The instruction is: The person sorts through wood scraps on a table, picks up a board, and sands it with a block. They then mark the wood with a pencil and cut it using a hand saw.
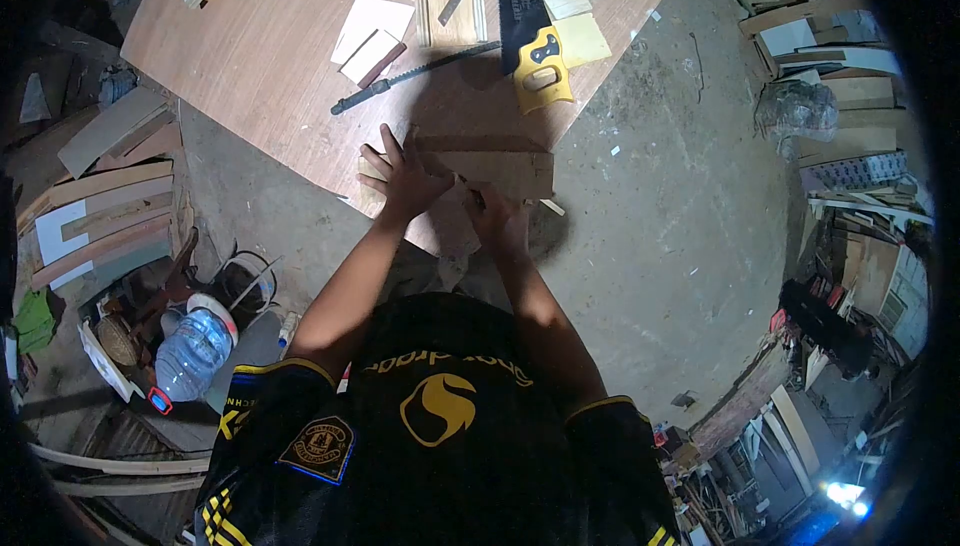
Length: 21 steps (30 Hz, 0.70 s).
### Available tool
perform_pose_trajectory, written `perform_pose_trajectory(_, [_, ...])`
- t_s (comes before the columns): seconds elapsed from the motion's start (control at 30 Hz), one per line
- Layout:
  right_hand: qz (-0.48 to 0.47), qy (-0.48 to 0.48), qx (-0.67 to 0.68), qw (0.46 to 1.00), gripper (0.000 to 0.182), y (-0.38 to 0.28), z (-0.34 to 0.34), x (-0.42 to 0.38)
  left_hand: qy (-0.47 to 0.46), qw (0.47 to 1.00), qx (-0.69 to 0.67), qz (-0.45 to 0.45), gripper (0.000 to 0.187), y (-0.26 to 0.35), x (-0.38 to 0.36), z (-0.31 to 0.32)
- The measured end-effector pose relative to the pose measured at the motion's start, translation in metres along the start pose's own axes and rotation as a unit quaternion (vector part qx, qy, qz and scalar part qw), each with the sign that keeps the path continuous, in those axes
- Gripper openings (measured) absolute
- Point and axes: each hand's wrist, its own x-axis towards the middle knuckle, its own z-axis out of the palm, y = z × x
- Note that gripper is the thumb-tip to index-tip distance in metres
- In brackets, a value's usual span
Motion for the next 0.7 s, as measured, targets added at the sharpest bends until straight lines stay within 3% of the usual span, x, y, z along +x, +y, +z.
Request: perform_pose_trajectory(0.7, [-0.016,0.018,-0.003,1.000,0.012,-0.0032,0.0075,0.0009,0.009,1.000,-0.010,0.017,0.118,-0.0069,0.0044,0.0096])
